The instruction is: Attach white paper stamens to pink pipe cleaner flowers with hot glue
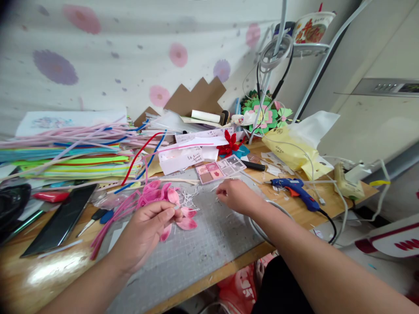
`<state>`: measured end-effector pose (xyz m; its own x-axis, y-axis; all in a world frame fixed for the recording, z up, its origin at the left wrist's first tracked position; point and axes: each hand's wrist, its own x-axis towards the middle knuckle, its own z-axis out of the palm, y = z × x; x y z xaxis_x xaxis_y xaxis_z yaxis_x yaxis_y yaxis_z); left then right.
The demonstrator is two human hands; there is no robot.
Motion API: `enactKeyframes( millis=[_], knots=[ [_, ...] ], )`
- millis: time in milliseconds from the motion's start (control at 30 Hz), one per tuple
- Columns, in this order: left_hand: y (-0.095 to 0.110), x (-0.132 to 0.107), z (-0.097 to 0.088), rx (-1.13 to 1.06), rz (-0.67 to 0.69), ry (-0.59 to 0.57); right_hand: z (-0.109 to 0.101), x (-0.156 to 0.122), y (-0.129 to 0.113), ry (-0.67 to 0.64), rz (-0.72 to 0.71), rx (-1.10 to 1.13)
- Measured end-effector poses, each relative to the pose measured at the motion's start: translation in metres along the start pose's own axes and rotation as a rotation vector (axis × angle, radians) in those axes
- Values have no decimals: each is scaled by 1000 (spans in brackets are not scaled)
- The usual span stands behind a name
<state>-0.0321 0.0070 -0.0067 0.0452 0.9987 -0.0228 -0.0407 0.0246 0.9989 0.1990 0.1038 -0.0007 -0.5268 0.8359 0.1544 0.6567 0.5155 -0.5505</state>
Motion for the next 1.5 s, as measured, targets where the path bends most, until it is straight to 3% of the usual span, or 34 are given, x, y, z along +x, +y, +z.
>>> enactKeyframes(
  millis=[167, 333, 433, 600, 800, 1033, 1167, 1500],
  knots=[
    [-1, -1, 0, -61, -38, 25, -6, -7, -12, 110, -110, -55],
    [0, -1, 2, -73, -71, 45, -4, -19, -47, 87, -235, 219],
    [-1, -2, 3, -91, -78, 39, 5, -20, -62, 70, -254, 262],
    [4, -4, 6, -201, -91, 55, 15, -18, -70, 92, -119, 302],
    [9, -3, 13, -407, -120, 144, 20, -20, -74, 182, 3, 572],
    [3, -3, 15, -533, -139, 189, 37, -18, -89, 263, -46, 507],
    [3, -3, 14, -580, -154, 160, 42, -17, -93, 267, -6, 506],
    [4, -3, 15, -581, -160, 198, 52, -14, -96, 257, 128, 783]
  ],
)
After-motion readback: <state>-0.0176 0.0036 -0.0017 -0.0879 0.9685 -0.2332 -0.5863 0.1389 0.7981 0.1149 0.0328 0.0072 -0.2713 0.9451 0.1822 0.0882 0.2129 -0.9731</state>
